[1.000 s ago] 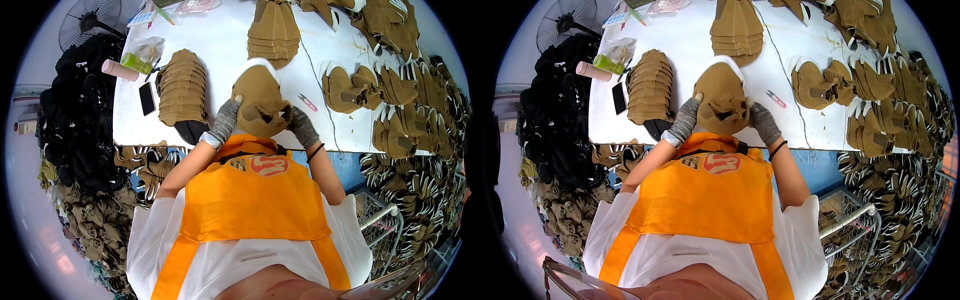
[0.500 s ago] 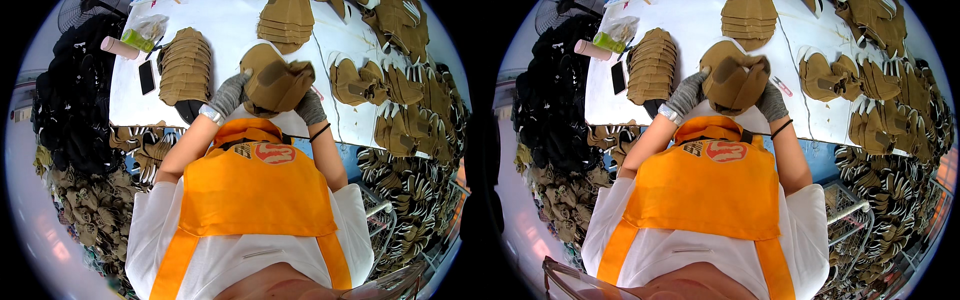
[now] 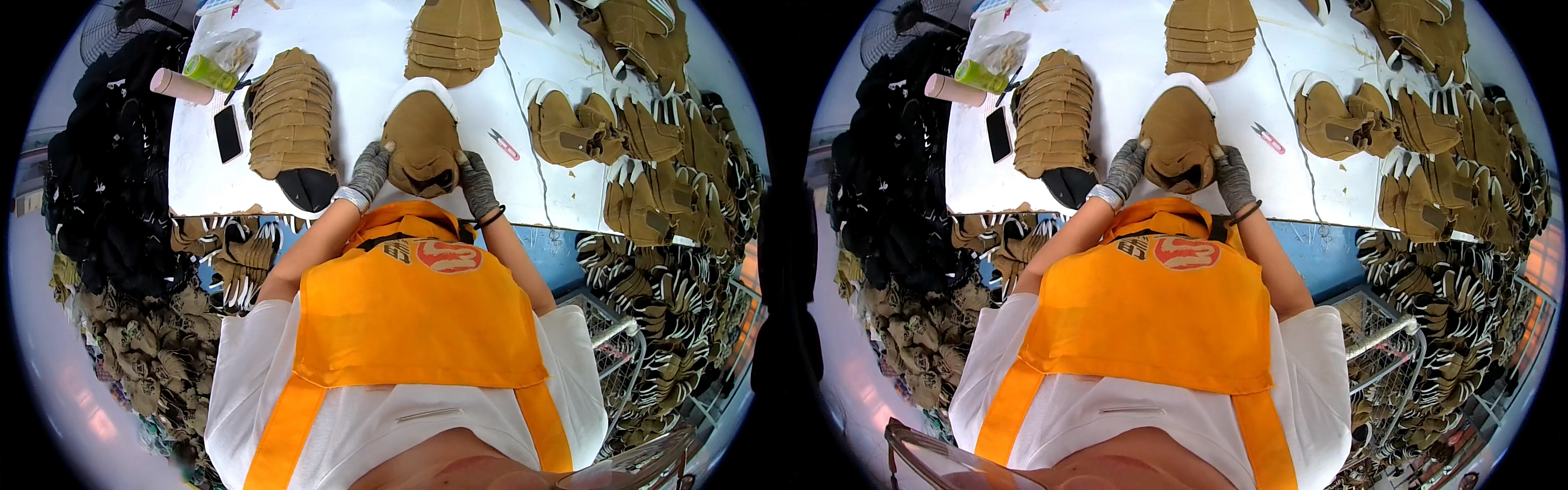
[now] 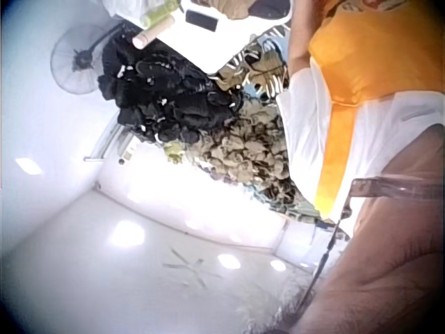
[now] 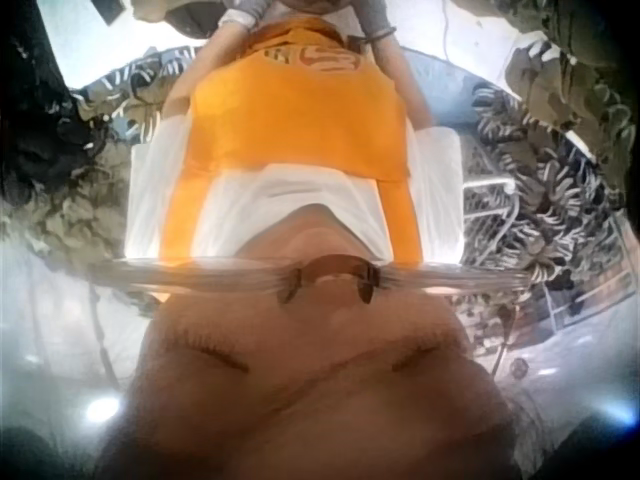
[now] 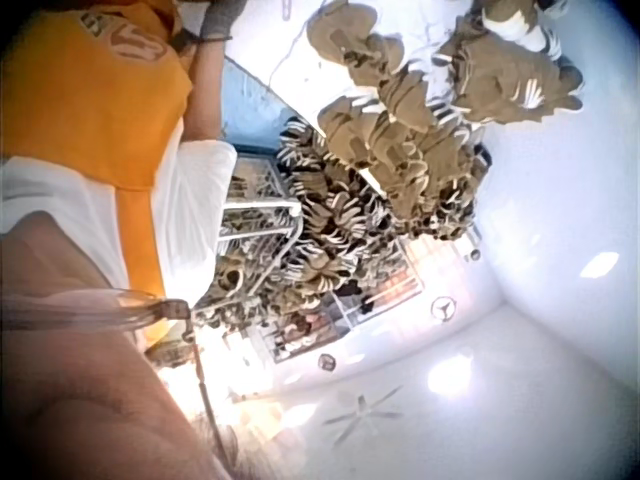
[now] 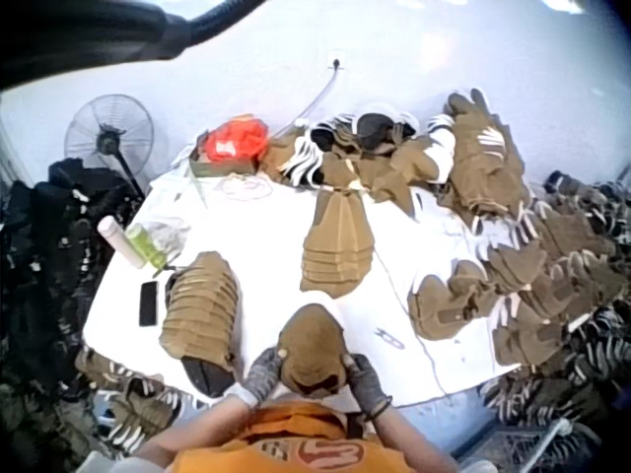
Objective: The person handles and turns over various tan-colored boot upper components by hand, occasionally using a small tool to trim or pick at the edges, before stacking them on a table.
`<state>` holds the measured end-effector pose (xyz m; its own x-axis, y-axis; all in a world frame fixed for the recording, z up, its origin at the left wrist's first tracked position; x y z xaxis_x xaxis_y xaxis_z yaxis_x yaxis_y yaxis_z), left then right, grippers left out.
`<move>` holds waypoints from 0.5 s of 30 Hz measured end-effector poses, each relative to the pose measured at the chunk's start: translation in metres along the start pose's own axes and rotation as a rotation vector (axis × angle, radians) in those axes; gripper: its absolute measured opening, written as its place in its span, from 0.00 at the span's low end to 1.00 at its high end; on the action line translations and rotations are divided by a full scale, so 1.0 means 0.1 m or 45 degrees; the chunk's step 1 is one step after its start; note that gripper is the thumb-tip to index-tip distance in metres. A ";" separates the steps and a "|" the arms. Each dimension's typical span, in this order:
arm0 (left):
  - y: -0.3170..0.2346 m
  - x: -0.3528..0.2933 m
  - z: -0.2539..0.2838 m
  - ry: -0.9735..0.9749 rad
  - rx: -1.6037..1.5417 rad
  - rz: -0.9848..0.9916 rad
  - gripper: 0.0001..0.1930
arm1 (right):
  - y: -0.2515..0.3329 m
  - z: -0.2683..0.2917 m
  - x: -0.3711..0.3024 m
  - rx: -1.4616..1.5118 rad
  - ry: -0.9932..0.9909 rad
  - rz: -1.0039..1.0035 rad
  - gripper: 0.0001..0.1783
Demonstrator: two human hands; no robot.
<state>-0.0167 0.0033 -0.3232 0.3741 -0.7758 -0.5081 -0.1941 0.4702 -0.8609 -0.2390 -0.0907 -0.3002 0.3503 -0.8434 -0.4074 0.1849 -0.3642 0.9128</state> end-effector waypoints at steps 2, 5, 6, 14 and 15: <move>0.24 0.19 0.09 -0.062 0.116 -0.055 0.24 | 0.16 -0.04 0.03 -0.490 -0.069 0.177 0.20; 0.46 0.38 0.12 -0.087 0.269 -0.038 0.24 | -0.02 -0.06 0.17 -0.643 -0.156 0.143 0.22; 0.53 0.47 0.13 -0.107 0.315 -0.010 0.24 | -0.08 -0.05 0.24 -0.637 -0.144 0.079 0.22; -0.16 0.07 0.10 -0.351 0.524 -0.102 0.28 | 0.30 0.31 0.17 -0.694 -0.339 0.548 0.26; -0.25 0.02 0.02 -0.225 0.196 -0.260 0.27 | 0.39 0.32 0.15 -0.274 -0.228 0.464 0.26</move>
<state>-0.0089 -0.0091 -0.3028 0.5455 -0.7822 -0.3009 0.0358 0.3805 -0.9241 -0.2560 -0.1305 -0.2694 0.2674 -0.9630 -0.0325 0.2720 0.0430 0.9613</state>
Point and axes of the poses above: each hand's wrist, its own x-axis towards the middle knuckle, its own z-axis out of the back of the hand, y = z × x, the point moved 4 cm from there along x, towards the middle knuckle, and after that the axes turned 6 degrees about x, right-handed, at the moved point
